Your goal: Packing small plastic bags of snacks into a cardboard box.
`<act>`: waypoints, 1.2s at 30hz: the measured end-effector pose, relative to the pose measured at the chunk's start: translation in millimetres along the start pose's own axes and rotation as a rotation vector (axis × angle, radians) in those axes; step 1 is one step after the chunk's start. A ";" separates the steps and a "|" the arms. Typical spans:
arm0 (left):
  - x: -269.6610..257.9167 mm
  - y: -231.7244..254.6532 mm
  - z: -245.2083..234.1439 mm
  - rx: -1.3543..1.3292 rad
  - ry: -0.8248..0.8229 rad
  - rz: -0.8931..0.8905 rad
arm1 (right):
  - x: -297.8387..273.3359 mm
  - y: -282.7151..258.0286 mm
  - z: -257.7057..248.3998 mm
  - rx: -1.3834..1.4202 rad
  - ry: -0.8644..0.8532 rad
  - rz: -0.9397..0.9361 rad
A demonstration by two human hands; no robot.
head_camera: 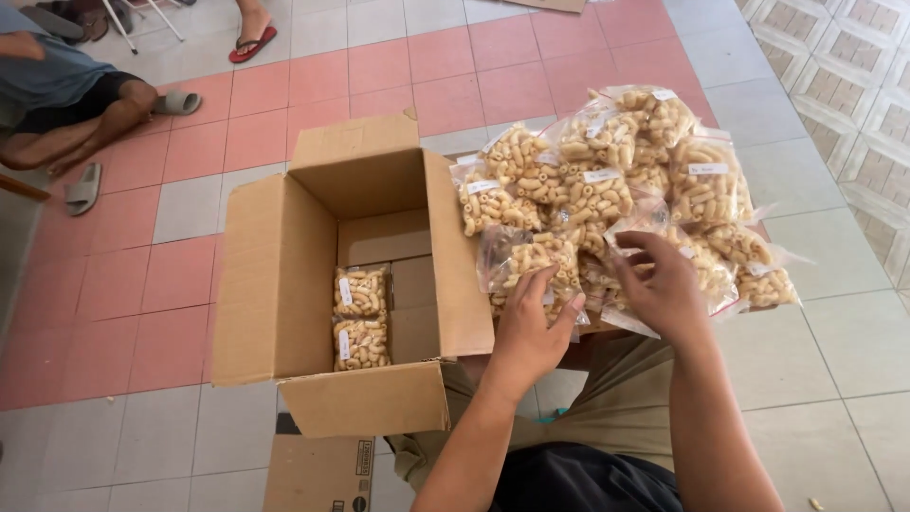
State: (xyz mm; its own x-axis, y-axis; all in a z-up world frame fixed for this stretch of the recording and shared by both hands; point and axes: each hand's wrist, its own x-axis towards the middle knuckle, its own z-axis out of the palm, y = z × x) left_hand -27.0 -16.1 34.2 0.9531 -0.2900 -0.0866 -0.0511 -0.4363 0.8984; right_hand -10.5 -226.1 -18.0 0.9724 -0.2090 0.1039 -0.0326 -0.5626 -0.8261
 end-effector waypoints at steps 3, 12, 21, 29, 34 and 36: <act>-1.0 -25.5 20.0 -0.053 0.006 -0.103 | 1.9 -21.3 13.8 -0.090 -0.193 0.111; -9.4 -35.3 27.4 -0.110 -0.020 -0.176 | 4.5 -37.0 50.1 -0.150 -0.254 0.238; -6.3 -37.0 20.6 -0.149 0.104 -0.072 | 3.9 -10.0 61.0 0.179 -0.105 0.098; 7.7 -63.2 37.9 -0.953 0.108 0.032 | -3.9 -2.9 48.9 0.246 0.042 -0.491; 16.9 -57.4 27.3 -1.171 0.107 0.118 | -13.6 -20.4 39.7 0.210 0.002 -0.679; 18.3 -49.4 21.0 -0.978 0.213 0.185 | -13.8 -25.6 31.2 0.323 -0.161 -0.682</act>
State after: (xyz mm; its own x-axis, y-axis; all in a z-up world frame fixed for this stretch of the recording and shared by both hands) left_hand -13.3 -17.8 -20.8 0.9931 -0.0833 0.0821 -0.0276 0.5153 0.8566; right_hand -15.8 -183.8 -15.6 0.7758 0.2331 0.5863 0.6307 -0.2588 -0.7316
